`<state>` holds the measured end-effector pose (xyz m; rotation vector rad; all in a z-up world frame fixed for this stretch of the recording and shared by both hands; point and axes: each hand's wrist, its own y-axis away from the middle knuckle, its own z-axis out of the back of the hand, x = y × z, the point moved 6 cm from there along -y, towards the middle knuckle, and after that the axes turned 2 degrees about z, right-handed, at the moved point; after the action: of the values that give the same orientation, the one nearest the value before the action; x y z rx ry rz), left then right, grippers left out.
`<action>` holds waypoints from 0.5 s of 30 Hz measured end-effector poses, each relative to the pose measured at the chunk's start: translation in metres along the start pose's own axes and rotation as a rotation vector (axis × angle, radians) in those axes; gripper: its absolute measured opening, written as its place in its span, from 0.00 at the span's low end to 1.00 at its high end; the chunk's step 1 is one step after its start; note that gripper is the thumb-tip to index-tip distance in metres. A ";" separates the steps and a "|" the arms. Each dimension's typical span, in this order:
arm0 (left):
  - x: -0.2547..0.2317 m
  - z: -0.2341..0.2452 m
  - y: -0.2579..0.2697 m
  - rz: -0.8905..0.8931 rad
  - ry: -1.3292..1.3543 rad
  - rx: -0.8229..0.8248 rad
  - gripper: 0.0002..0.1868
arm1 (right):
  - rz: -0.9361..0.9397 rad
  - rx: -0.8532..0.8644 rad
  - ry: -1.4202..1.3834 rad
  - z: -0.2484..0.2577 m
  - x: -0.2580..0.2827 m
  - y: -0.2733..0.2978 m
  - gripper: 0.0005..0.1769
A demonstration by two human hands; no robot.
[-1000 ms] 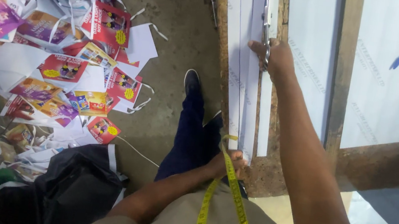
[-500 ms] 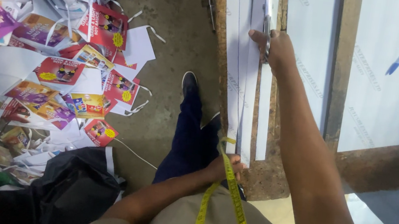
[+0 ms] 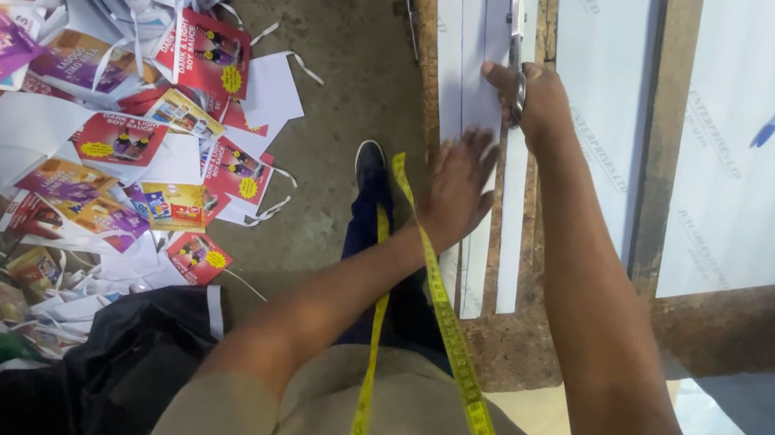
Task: The person uses a pair of scissors to cut a large white sheet of paper into long, narrow strips. The person holds the paper steady with one hand while cutting along the length of the sheet with the other. The cut strips fall onto a pile of discarded paper and packaging on the floor.
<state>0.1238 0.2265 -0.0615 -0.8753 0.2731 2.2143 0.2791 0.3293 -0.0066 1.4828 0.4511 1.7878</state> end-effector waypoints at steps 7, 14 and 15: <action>-0.025 0.003 0.005 -0.266 -0.218 0.146 0.44 | -0.044 -0.046 0.083 0.006 -0.028 -0.014 0.23; -0.018 -0.007 0.009 -0.317 -0.078 -0.224 0.47 | 0.103 -0.081 -0.039 0.004 -0.040 -0.023 0.22; -0.018 -0.006 0.010 -0.314 -0.088 -0.232 0.47 | 0.091 -0.079 -0.105 0.002 -0.040 -0.021 0.22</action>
<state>0.1292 0.2064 -0.0547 -0.8730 -0.1579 2.0068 0.2893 0.3135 -0.0479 1.5546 0.2609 1.7670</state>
